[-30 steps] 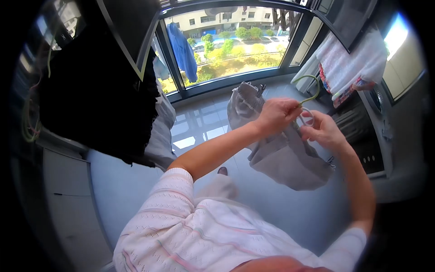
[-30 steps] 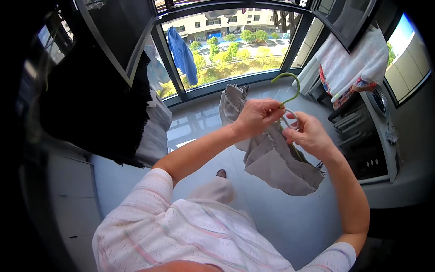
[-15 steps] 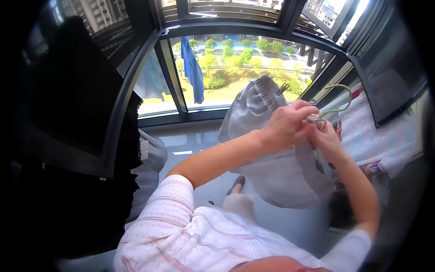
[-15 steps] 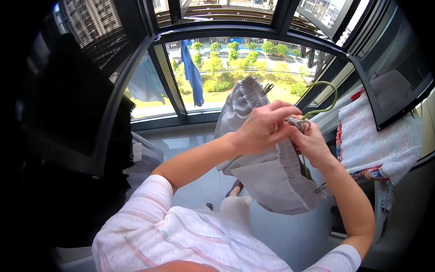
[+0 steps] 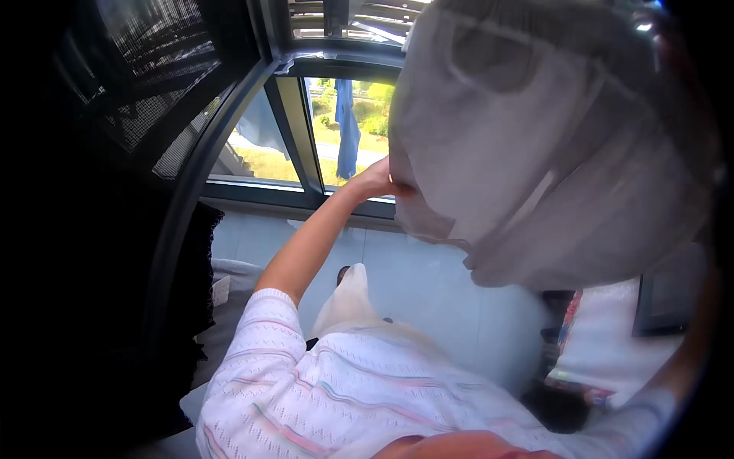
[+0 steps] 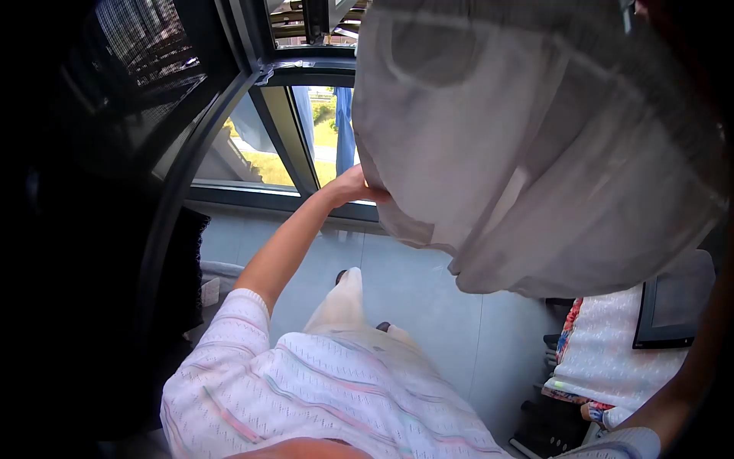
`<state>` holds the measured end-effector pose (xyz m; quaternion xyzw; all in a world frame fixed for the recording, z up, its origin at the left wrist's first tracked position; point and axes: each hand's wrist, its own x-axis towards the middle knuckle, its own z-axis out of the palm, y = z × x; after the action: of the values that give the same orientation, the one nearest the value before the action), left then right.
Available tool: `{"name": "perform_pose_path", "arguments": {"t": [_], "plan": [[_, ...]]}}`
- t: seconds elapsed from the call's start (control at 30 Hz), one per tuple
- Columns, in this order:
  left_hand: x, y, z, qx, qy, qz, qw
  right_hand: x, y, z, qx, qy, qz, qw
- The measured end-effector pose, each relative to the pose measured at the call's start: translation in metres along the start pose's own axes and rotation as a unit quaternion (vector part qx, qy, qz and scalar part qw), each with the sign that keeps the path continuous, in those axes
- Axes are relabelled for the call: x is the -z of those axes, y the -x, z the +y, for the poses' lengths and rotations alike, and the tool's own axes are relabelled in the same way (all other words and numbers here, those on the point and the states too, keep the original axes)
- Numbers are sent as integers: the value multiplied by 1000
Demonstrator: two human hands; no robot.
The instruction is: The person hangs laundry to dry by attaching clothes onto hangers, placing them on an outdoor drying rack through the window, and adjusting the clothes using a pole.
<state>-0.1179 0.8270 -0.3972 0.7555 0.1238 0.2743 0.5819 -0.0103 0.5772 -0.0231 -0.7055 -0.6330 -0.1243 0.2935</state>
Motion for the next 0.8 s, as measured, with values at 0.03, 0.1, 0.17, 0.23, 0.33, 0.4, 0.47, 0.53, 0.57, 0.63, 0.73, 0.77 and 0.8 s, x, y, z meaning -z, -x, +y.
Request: {"name": "perform_pose_path", "arguments": {"t": [0.03, 0.1, 0.17, 0.23, 0.33, 0.4, 0.47, 0.53, 0.57, 0.63, 0.73, 0.77, 0.8], "plan": [[14, -43, 26, 12, 30, -66, 997, 3, -55, 21, -7, -2, 2, 1000], [22, -57, 45, -83, 54, -165, 981, -13, -88, 21, 3, 19, 31, 999], [36, -83, 66, -122, 147, -166, 967, -21, -136, 32, 11, 29, 50, 998], [34, -145, 88, -199, 210, -138, 947, -16, -178, 54, 14, 20, 64, 998], [50, -170, 167, -270, 261, -158, 913, -20, -222, 78, 10, 18, 78, 997], [65, -179, 221, -308, 290, -180, 888, -29, -244, 92, 9, 14, 83, 996], [72, -227, 242, -211, 371, -152, 892, -40, -266, 106, 9, 10, 85, 996], [92, -286, 237, -219, 300, -109, 922, -54, -297, 131, 9, -1, 80, 997], [104, -288, 241, -214, 363, -137, 896, -61, -308, 141, 8, -5, 79, 997], [122, -306, 234, -195, 400, -118, 888, -77, -334, 164, 12, -18, 74, 997], [141, -360, 206, -179, 320, 5, 930, -101, -373, 200, 26, -48, 58, 997], [144, -381, 187, -189, 296, 32, 936, -108, -384, 213, 31, -60, 53, 996], [149, -397, 169, -201, 272, 60, 939, -117, -397, 221, 36, -71, 49, 996]]}}
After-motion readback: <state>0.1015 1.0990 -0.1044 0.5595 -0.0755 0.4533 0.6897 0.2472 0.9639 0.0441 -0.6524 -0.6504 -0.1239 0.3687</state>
